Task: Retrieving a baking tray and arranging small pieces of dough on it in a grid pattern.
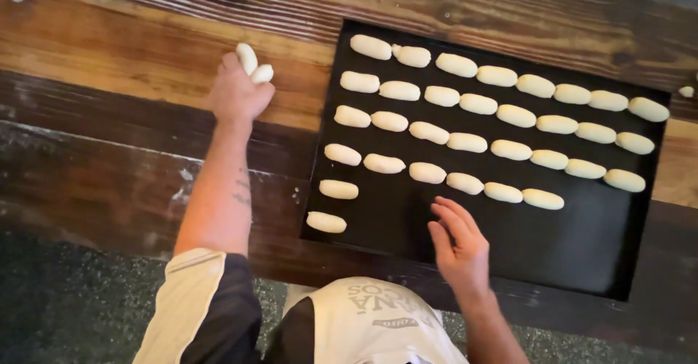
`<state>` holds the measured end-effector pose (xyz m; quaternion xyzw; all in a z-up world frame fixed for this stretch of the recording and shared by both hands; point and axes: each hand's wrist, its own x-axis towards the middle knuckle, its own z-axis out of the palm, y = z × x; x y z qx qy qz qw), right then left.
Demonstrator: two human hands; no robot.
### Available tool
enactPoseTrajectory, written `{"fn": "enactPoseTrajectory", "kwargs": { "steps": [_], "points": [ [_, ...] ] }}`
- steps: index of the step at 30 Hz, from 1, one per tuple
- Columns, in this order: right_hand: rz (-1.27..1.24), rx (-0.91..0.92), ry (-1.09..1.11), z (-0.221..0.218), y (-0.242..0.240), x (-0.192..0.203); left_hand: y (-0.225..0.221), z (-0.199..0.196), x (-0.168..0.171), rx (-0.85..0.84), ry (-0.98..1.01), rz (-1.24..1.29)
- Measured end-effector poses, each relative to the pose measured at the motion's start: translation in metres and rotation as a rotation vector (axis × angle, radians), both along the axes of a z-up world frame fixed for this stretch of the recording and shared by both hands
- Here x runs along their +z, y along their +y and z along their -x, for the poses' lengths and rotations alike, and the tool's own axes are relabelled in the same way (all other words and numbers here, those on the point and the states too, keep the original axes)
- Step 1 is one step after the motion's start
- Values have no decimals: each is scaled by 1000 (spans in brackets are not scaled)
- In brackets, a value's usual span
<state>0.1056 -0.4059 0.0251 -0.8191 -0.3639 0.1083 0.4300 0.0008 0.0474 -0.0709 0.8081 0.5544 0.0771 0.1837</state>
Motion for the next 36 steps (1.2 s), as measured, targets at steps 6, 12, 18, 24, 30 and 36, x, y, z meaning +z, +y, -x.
{"fn": "enactPoseTrajectory", "kwargs": {
  "steps": [6,12,18,24,30,36],
  "points": [
    [-159,-62,392,6,26,-9,-35,20,12,-141,-255,250],
    [-518,32,906,0,12,-52,-247,-36,77,-419,-669,558],
    [-367,-176,647,-63,-85,-27,-385,-98,47,-210,-852,1482],
    [-224,-143,111,-156,-199,1,-475,-197,52,-597,-747,842],
    [293,56,-724,-265,-263,-46,-514,-274,5,-1056,-610,-346],
    [360,61,-860,-280,-270,-77,-510,-273,-5,-1116,-434,-452]
  ]
}}
